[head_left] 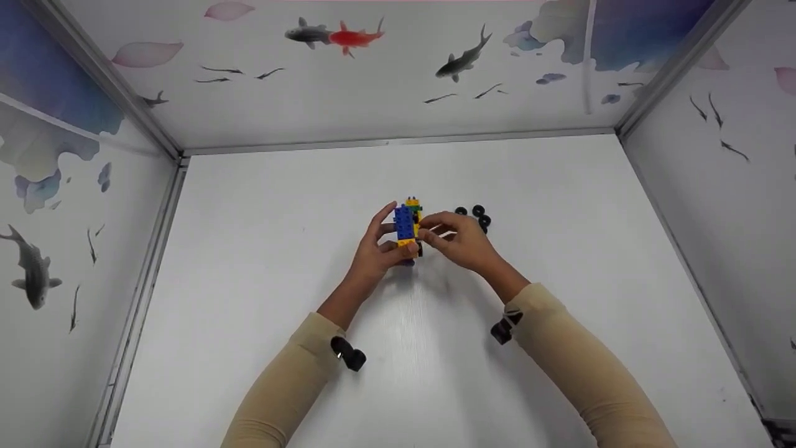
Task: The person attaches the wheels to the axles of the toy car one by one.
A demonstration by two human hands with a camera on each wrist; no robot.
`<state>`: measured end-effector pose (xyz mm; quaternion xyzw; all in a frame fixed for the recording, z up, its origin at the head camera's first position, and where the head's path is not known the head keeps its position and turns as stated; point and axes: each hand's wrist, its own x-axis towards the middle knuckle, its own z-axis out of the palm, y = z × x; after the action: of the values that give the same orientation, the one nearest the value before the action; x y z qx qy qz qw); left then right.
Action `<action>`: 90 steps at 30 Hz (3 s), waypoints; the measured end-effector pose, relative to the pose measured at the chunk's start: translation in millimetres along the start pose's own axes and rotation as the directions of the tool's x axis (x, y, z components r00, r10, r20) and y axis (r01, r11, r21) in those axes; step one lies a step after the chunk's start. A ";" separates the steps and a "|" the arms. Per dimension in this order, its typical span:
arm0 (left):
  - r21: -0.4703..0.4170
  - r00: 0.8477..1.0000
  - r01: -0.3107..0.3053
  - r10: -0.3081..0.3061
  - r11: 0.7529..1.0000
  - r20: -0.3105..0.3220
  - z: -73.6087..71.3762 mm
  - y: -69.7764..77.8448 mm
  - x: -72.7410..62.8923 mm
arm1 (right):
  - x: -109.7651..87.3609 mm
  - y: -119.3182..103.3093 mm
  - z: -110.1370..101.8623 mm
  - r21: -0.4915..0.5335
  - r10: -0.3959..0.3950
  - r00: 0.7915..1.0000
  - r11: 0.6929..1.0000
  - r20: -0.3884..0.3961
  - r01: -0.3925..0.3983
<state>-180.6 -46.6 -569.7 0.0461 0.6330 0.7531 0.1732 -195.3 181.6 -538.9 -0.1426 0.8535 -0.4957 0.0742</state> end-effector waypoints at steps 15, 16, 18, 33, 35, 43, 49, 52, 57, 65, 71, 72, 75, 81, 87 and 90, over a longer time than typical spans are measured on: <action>0.011 1.000 0.018 -0.018 1.000 0.009 0.9 1.4 1.7 | 27.3 -4.3 4.4 0.061 0.065 0.995 0.996 -0.071 -0.061; 0.009 1.000 0.019 -0.019 1.000 0.017 1.0 1.4 1.8 | 28.2 -4.2 4.9 0.060 0.064 0.996 0.996 -0.068 -0.060; 0.013 0.999 0.023 -0.023 1.000 0.033 1.3 0.4 2.1 | 29.4 -3.8 5.9 0.060 0.069 0.996 0.996 -0.057 -0.066; 0.055 0.999 0.037 -0.039 0.998 0.036 1.9 -5.1 -3.2 | 32.8 -6.0 12.6 0.036 0.075 0.996 0.997 -0.048 -0.073; 0.059 0.998 0.043 -0.045 0.997 0.034 1.5 -6.6 -2.9 | 33.0 -5.8 13.4 0.035 0.071 0.996 0.997 -0.050 -0.069; 0.068 0.997 0.078 -0.079 0.995 0.023 0.7 -10.4 -3.7 | 33.3 -4.6 14.5 0.050 0.046 0.998 0.998 -0.046 -0.044; 0.054 0.995 0.096 -0.096 0.994 -0.002 1.7 -8.4 -1.7 | 33.8 -4.7 12.1 0.053 0.053 0.997 0.997 -0.050 -0.051; 0.056 0.995 0.101 -0.101 0.993 -0.009 2.1 -7.4 -0.3 | 33.9 -4.5 10.8 0.051 0.065 0.996 0.997 -0.059 -0.062; 0.083 0.993 0.111 -0.109 0.990 -0.035 0.8 -7.9 1.0 | 33.8 -1.5 9.0 0.055 0.077 0.995 0.996 -0.063 -0.074; 0.073 0.989 0.137 -0.132 0.988 -0.069 -2.3 -9.0 0.0 | 30.9 4.5 7.6 0.071 0.089 0.993 0.994 -0.073 -0.084; 0.056 0.988 0.133 -0.128 0.989 -0.082 -6.4 -10.6 -0.1 | 28.2 6.2 5.6 0.049 0.151 0.987 0.988 -0.048 -0.149; 0.050 0.988 0.133 -0.128 0.990 -0.085 -6.9 -10.2 0.0 | 27.7 6.5 5.1 0.047 0.155 0.987 0.987 -0.044 -0.153; 0.029 0.987 0.134 -0.130 0.991 -0.096 -7.7 -8.6 0.5 | 26.1 7.6 2.8 0.043 0.152 0.988 0.988 -0.034 -0.150; -0.007 0.983 0.142 -0.142 0.990 -0.119 -8.7 -4.9 2.2 | 22.2 8.4 -2.2 0.054 0.154 0.988 0.987 -0.014 -0.153; -0.008 0.982 0.129 -0.129 0.992 -0.140 -9.2 -5.3 2.5 | 15.8 8.6 -5.4 0.096 0.144 0.989 0.985 0.004 -0.144; -0.006 0.980 0.116 -0.116 0.993 -0.160 -9.7 -6.5 2.9 | 13.4 9.9 -5.6 0.091 0.148 0.989 0.985 0.011 -0.148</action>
<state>-184.8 -53.9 -578.3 -0.0513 0.6478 0.7419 0.1651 -211.2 186.6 -544.5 -0.0761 0.8379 -0.5273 0.1190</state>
